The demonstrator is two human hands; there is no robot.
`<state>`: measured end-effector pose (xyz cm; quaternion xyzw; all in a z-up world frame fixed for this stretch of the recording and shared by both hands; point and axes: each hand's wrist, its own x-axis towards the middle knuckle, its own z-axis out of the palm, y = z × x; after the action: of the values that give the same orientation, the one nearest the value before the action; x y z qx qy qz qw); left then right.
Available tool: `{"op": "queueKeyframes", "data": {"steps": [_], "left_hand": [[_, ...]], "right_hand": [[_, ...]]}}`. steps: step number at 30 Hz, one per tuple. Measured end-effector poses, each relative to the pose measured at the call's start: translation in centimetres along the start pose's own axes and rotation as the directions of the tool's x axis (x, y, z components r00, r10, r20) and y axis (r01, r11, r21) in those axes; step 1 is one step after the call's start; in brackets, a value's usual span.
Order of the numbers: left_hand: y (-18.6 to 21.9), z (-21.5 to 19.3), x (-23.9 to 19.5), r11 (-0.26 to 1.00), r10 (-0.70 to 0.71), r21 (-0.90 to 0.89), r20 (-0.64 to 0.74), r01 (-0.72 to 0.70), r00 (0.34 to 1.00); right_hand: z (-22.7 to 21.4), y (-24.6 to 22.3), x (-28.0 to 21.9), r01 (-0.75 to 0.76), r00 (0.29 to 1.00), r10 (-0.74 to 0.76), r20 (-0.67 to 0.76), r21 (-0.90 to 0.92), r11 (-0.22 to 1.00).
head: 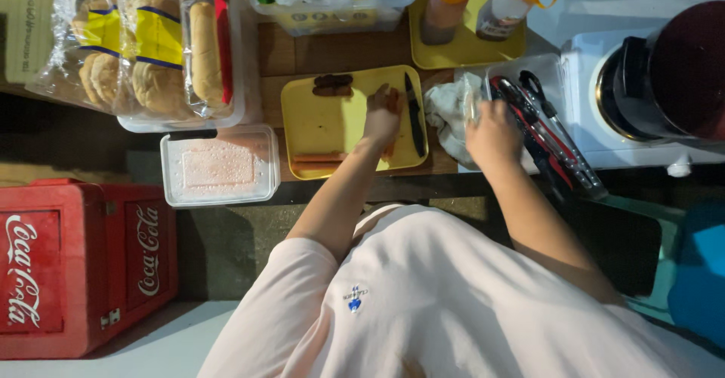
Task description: The person retrieves sausages from a plastic container and places them on a yellow cutting board. Using a knife, the person slices the sausages into smaller pieces. The sliced pieces remain on the cutting board.
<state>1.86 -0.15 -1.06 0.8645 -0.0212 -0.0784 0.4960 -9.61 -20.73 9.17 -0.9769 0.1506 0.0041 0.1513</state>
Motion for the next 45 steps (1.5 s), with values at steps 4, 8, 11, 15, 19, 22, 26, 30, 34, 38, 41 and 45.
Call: {"op": "queueKeyframes", "data": {"steps": [4, 8, 11, 15, 19, 22, 26, 30, 34, 38, 41, 45], "left_hand": [[0.0, -2.3, -0.9, 0.974, -0.116, -0.174, 0.159, 0.144, 0.980], [-0.4, -5.7, -3.2, 0.988, -0.051, -0.134, 0.210, 0.080, 0.976], [-0.9, -9.5, -4.8, 0.973, -0.039, -0.219, 0.176, 0.077, 0.984], [-2.6, -14.7, -6.7, 0.843, -0.268, -0.423, 0.206, 0.332, 0.941], [-4.6, -18.1, -7.3, 0.938, 0.041, -0.345, 0.055, -0.019, 0.998], [-5.7, -19.5, -8.0, 0.962, 0.022, -0.272, 0.059, -0.005, 0.998], [-6.1, -21.1, -8.5, 0.964, -0.002, -0.265, 0.065, 0.019, 0.998], [-5.1, -23.0, -8.4, 0.983, 0.052, -0.176, 0.029, -0.046, 0.998], [-4.1, -24.1, -9.1, 0.998, -0.049, -0.038, 0.142, 0.055, 0.989], [-4.1, -23.9, -9.5, 0.958, 0.065, 0.261, 0.192, -0.115, 0.979], [-5.2, -22.6, -9.4, 0.862, 0.204, 0.409, 0.257, -0.298, 0.945], [-7.5, -20.5, -9.1, 0.792, 0.222, 0.500, 0.299, -0.350, 0.928]], "right_hand": [[3.6, -4.2, 5.2, 0.457, 0.884, -0.467, -0.025, -0.167, 0.874], [7.5, -5.6, 8.6, 0.501, 0.857, -0.514, 0.031, -0.280, 0.819], [7.2, -4.3, 8.8, 0.477, 0.873, -0.481, -0.078, -0.073, 0.876], [2.5, 0.5, 5.0, 0.532, 0.809, -0.489, -0.326, 0.054, 0.845], [0.6, 2.7, 2.0, 0.422, 0.891, -0.414, -0.184, 0.006, 0.906], [2.9, 2.8, 1.6, 0.179, 0.981, -0.172, -0.088, 0.081, 0.981], [5.9, 3.5, 2.9, 0.058, 0.993, -0.042, -0.113, 0.140, 0.988], [4.5, 3.5, 3.8, 0.007, 0.996, 0.004, -0.085, 0.121, 0.993], [0.4, -0.5, 5.6, 0.152, 0.986, -0.123, -0.114, 0.292, 0.944], [2.8, -11.4, 12.5, 0.444, 0.890, -0.432, -0.142, 0.477, 0.758], [6.7, -17.1, 17.6, 0.596, 0.791, -0.602, -0.104, 0.353, 0.722], [11.3, -18.6, 20.6, 0.724, 0.682, -0.731, 0.018, 0.122, 0.679]]}}
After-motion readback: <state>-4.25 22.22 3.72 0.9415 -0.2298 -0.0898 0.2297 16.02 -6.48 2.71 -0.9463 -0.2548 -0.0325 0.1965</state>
